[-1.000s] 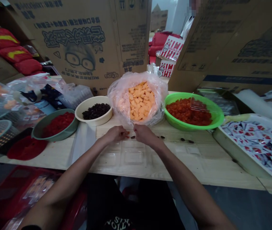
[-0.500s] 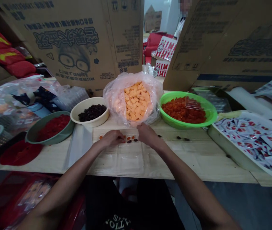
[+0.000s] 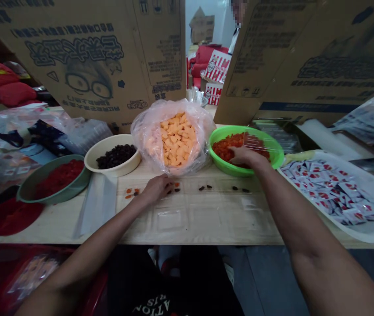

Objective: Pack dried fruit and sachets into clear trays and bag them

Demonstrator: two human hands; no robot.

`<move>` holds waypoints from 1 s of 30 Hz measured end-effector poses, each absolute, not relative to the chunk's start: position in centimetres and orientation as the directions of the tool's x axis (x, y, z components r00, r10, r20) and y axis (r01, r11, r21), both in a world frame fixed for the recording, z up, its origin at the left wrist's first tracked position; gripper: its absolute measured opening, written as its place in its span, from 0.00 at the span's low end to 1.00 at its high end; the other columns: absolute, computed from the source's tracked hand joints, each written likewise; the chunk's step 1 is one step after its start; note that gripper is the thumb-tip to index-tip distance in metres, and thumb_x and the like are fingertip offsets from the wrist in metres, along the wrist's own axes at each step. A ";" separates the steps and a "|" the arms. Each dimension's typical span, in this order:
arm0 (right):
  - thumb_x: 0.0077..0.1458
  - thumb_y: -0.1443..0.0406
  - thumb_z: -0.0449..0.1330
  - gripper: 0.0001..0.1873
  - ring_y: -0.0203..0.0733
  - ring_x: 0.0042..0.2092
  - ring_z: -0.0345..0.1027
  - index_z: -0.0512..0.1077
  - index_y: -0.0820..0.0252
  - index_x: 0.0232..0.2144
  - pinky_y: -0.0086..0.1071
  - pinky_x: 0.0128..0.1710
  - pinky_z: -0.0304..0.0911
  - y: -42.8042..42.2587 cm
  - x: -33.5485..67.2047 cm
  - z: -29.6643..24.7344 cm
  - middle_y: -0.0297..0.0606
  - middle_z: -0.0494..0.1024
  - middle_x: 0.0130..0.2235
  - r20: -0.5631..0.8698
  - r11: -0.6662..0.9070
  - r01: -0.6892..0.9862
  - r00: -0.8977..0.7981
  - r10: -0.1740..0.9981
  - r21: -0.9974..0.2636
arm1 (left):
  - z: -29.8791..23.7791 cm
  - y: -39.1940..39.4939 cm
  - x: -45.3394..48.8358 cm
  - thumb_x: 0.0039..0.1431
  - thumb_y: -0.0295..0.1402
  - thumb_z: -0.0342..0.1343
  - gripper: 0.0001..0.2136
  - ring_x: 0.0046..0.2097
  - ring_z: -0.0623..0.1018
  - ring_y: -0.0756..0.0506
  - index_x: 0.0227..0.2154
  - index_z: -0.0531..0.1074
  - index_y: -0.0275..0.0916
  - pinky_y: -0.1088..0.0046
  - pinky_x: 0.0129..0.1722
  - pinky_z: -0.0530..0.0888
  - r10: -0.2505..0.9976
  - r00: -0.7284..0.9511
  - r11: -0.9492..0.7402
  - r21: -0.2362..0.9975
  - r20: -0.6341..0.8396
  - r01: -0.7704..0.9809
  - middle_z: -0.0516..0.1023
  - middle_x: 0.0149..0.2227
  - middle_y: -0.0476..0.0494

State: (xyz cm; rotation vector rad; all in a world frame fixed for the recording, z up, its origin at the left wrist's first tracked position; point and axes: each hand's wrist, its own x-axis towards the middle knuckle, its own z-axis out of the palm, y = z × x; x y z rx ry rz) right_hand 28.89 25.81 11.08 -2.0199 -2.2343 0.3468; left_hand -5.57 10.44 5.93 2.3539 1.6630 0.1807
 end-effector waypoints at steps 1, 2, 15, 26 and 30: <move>0.45 0.70 0.69 0.21 0.51 0.41 0.74 0.77 0.69 0.44 0.37 0.40 0.62 25.8 28.7 10.6 0.58 0.79 0.44 -0.118 0.087 0.969 -0.117 0.986 -0.232 | 5.7 10.4 -5.1 0.67 0.32 0.49 0.12 0.40 0.77 0.44 0.39 0.79 0.39 0.72 0.36 0.68 0.941 0.338 -0.319 0.278 -0.024 0.906 0.78 0.41 0.41; 0.48 0.70 0.67 0.20 0.51 0.43 0.74 0.77 0.70 0.46 0.37 0.42 0.62 25.8 28.4 10.2 0.59 0.79 0.45 -0.160 0.083 0.970 -0.122 0.980 -0.229 | 5.5 10.3 -4.7 0.67 0.32 0.49 0.12 0.40 0.77 0.43 0.39 0.78 0.39 0.72 0.37 0.69 0.941 0.338 -0.321 0.278 -0.013 0.905 0.78 0.42 0.40; 0.49 0.66 0.58 0.11 0.44 0.36 0.72 0.71 0.61 0.38 0.33 0.36 0.67 25.5 30.1 9.2 0.39 0.77 0.33 -0.018 -0.061 0.693 0.068 0.998 -0.718 | 7.6 10.5 -1.6 0.61 0.28 0.53 0.09 0.35 0.76 0.47 0.36 0.79 0.38 0.75 0.35 0.69 0.956 0.285 -0.264 0.618 0.067 0.740 0.79 0.34 0.46; 0.46 0.68 0.61 0.10 0.34 0.26 0.66 0.64 0.57 0.32 0.25 0.24 0.63 23.1 31.2 10.3 0.36 0.75 0.30 -0.228 -0.259 -0.160 -0.191 0.955 -0.952 | 11.5 18.7 15.1 0.60 0.22 0.56 0.02 0.24 0.73 0.55 0.33 0.72 0.34 0.80 0.29 0.73 0.965 0.214 0.173 0.982 -0.153 -0.080 0.75 0.27 0.50; 0.49 0.67 0.61 0.07 0.36 0.30 0.69 0.70 0.59 0.35 0.30 0.33 0.69 21.6 29.8 10.8 0.35 0.77 0.31 -0.102 -0.110 -0.022 -0.230 0.968 -0.994 | 12.0 20.1 16.4 0.58 0.28 0.63 0.08 0.23 0.73 0.54 0.27 0.70 0.33 0.79 0.30 0.73 0.981 0.150 0.145 0.975 -0.120 -0.169 0.73 0.22 0.51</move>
